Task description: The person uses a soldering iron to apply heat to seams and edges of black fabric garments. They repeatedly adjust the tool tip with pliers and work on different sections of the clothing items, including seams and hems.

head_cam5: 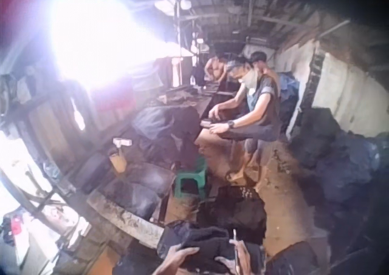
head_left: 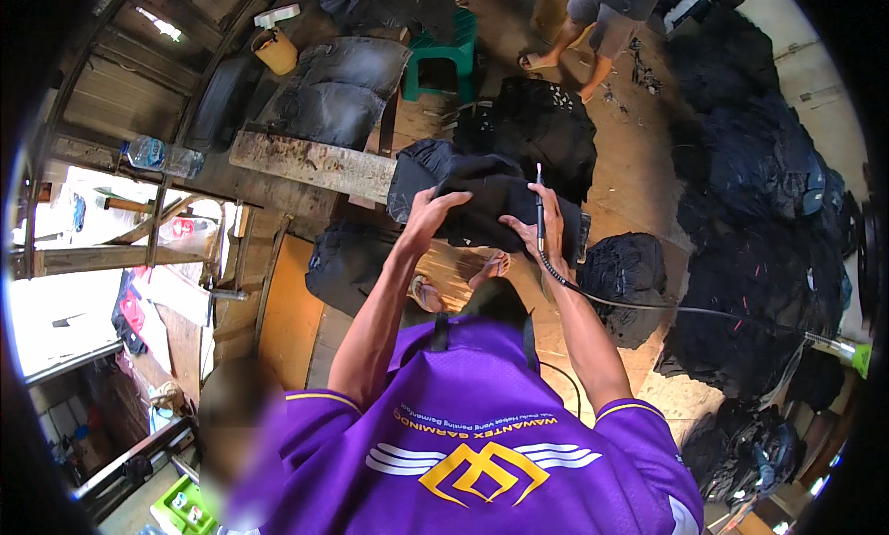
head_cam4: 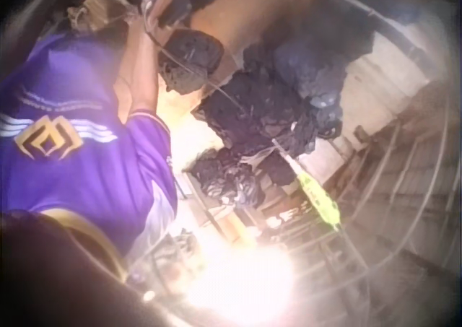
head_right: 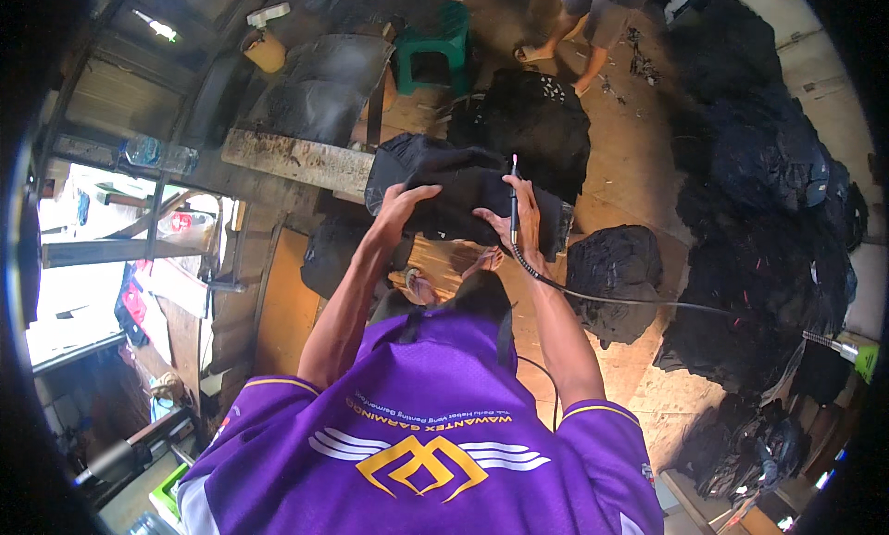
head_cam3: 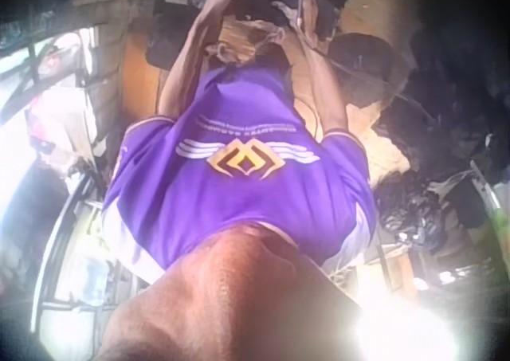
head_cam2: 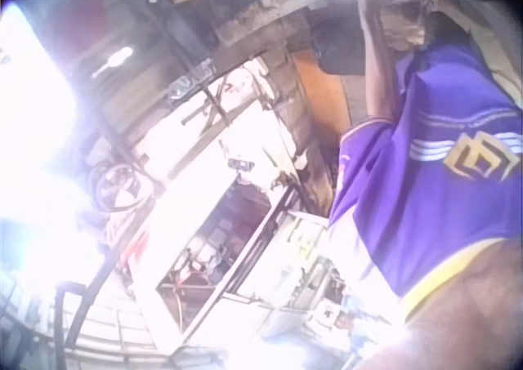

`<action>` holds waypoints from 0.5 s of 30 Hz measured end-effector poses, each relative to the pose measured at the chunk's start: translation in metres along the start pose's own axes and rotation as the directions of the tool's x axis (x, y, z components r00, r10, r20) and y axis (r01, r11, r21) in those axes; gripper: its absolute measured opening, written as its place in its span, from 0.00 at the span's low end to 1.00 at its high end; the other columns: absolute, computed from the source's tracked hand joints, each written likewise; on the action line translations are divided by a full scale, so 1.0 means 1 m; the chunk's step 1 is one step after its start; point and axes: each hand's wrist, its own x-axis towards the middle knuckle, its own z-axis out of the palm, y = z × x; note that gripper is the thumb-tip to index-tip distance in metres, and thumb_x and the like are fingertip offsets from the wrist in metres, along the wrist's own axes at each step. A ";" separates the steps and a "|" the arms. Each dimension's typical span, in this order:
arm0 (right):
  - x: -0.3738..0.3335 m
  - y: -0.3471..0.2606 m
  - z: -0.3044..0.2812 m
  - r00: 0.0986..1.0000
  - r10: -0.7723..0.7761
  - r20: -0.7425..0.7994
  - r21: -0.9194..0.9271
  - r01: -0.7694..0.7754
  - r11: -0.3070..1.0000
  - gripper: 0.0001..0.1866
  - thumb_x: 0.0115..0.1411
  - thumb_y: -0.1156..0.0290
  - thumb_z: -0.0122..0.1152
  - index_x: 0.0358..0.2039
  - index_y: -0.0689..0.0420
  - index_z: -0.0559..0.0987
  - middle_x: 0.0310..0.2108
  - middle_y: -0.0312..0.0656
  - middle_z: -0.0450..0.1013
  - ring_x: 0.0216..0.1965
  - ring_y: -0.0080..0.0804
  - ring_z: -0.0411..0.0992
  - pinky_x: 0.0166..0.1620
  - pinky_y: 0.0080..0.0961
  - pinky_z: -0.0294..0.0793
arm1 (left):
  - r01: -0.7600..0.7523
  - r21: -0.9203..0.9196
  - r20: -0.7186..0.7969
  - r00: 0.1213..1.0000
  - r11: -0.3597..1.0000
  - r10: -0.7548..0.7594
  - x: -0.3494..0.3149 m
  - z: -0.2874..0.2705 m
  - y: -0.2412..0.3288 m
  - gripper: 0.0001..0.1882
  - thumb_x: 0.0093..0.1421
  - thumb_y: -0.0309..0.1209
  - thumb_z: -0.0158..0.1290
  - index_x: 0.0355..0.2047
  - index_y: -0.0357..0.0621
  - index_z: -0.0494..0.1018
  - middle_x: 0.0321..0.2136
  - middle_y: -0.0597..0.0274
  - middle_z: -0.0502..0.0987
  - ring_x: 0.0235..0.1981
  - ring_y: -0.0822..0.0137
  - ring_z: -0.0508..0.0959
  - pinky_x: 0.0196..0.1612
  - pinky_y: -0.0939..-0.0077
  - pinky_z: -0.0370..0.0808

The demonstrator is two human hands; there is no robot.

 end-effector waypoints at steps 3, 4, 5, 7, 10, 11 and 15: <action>-0.001 -0.006 0.007 0.996 -0.055 -0.069 -0.019 0.054 0.998 0.45 0.46 0.55 0.89 0.61 0.56 0.74 0.62 0.57 0.74 0.64 0.63 0.71 0.69 0.47 0.70 | 0.103 -0.166 0.095 0.992 0.981 -0.088 -0.013 -0.020 0.007 0.21 0.60 0.38 0.71 0.48 0.38 0.82 0.39 0.59 0.86 0.37 0.66 0.86 0.42 0.70 0.84; -0.002 -0.009 0.011 0.992 -0.100 -0.081 -0.036 0.097 0.995 0.46 0.46 0.55 0.89 0.61 0.57 0.74 0.63 0.56 0.74 0.64 0.61 0.71 0.69 0.47 0.70 | 0.138 -0.202 0.150 0.983 0.970 -0.109 -0.013 -0.028 0.011 0.24 0.60 0.39 0.72 0.51 0.39 0.80 0.41 0.58 0.85 0.39 0.65 0.86 0.43 0.68 0.85; -0.003 -0.013 0.018 0.994 -0.068 -0.091 -0.006 0.068 0.998 0.46 0.46 0.54 0.89 0.61 0.58 0.74 0.63 0.55 0.74 0.67 0.59 0.70 0.72 0.50 0.66 | 0.179 -0.248 0.246 0.962 0.952 -0.117 -0.011 -0.035 0.014 0.27 0.60 0.40 0.72 0.53 0.40 0.77 0.43 0.57 0.85 0.41 0.64 0.87 0.44 0.67 0.85; -0.005 -0.023 0.034 0.978 -0.154 -0.137 -0.122 0.138 0.983 0.45 0.47 0.54 0.88 0.61 0.58 0.74 0.63 0.54 0.75 0.68 0.58 0.69 0.73 0.50 0.64 | -0.120 0.325 0.079 0.992 0.938 0.099 0.002 -0.057 0.026 0.32 0.57 0.44 0.75 0.52 0.34 0.78 0.46 0.49 0.86 0.41 0.55 0.87 0.50 0.61 0.84; -0.011 -0.044 0.065 0.978 -0.176 -0.115 -0.078 0.168 0.983 0.35 0.54 0.59 0.84 0.58 0.55 0.77 0.61 0.54 0.76 0.69 0.59 0.69 0.71 0.49 0.66 | -0.168 0.836 0.043 0.969 0.523 0.243 0.030 -0.111 0.050 0.40 0.48 0.48 0.79 0.52 0.32 0.78 0.47 0.39 0.85 0.43 0.47 0.87 0.46 0.55 0.81; -0.012 -0.052 0.078 0.988 -0.150 -0.047 0.051 0.152 0.987 0.30 0.56 0.65 0.81 0.58 0.55 0.77 0.59 0.53 0.77 0.67 0.59 0.71 0.68 0.48 0.71 | -0.188 0.870 0.028 0.941 0.455 0.337 0.037 -0.124 0.052 0.41 0.47 0.48 0.79 0.54 0.34 0.77 0.44 0.40 0.85 0.43 0.43 0.86 0.44 0.53 0.80; -0.022 -0.086 0.103 0.948 -0.290 0.130 0.241 0.254 0.937 0.22 0.62 0.81 0.69 0.56 0.53 0.78 0.55 0.48 0.80 0.58 0.55 0.79 0.60 0.43 0.79 | -0.002 0.967 -0.174 0.726 0.255 0.665 0.046 -0.136 0.034 0.36 0.51 0.40 0.73 0.58 0.43 0.73 0.50 0.46 0.81 0.53 0.42 0.79 0.58 0.49 0.73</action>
